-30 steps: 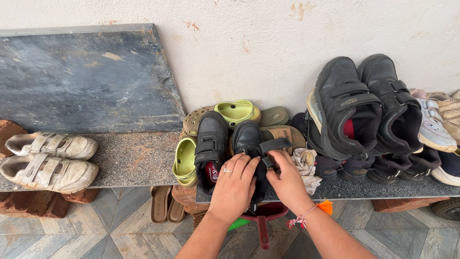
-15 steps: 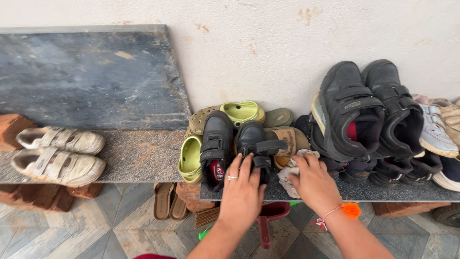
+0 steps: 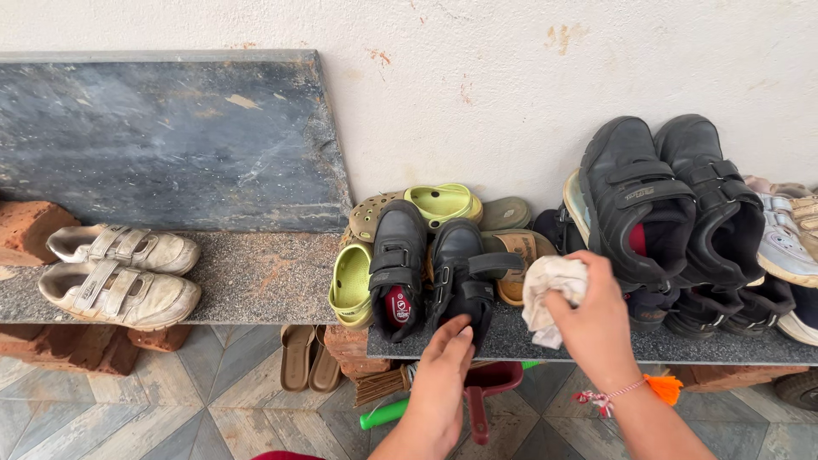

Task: The person wipes a black child's shoe with a white cloth, cleaning the upper, sole, and interior. They remove the red insole, wipe it separately, then reinsert it and fasten the velcro strap. The shoe is placed back on a shelf among other footwear.

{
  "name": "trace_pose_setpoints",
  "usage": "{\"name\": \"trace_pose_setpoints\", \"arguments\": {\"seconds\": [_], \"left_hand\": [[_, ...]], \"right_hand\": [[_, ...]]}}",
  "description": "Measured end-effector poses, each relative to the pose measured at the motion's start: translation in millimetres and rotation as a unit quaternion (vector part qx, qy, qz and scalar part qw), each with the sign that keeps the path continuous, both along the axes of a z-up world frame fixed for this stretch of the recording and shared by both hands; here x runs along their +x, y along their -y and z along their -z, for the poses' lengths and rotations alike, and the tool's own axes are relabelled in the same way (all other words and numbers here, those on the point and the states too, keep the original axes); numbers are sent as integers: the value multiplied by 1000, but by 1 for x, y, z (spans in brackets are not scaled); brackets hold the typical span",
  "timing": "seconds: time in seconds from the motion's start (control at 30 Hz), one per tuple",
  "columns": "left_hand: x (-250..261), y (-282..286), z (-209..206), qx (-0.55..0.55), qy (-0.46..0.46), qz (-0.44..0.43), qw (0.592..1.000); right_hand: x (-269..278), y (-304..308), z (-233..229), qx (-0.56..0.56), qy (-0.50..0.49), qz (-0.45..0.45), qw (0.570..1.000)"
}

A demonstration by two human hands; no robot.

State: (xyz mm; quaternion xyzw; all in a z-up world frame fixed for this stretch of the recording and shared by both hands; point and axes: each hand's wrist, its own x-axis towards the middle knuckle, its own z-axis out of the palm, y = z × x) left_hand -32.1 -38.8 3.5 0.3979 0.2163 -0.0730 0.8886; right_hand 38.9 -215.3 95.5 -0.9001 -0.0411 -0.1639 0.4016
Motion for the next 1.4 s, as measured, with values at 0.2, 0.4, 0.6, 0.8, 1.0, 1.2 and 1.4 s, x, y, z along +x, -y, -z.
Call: {"name": "trace_pose_setpoints", "arguments": {"seconds": [0.2, 0.4, 0.6, 0.8, 1.0, 1.2, 1.4], "left_hand": [[21, 16, 30, -67, 85, -67, 992], [23, 10, 10, -86, 22, -34, 995], [19, 10, 7, -103, 32, -2, 994], [20, 9, 2, -101, 51, -10, 994], [17, 9, -4, -59, 26, 30, 997], [17, 11, 0, -39, 58, 40, 997], [16, 8, -4, -15, 7, 102, 995]], "right_hand": [[-14, -46, -31, -20, 186, -28, 982], [38, -94, -27, -215, 181, -225, 933], [65, -89, -5, -309, -39, -204, 928], [93, -60, 19, -307, -18, -66, 949], [83, -46, 8, -243, 26, -229, 942], [71, -56, -7, -330, 3, -316, 889], [57, -74, 6, -287, 142, -248, 914]]}}
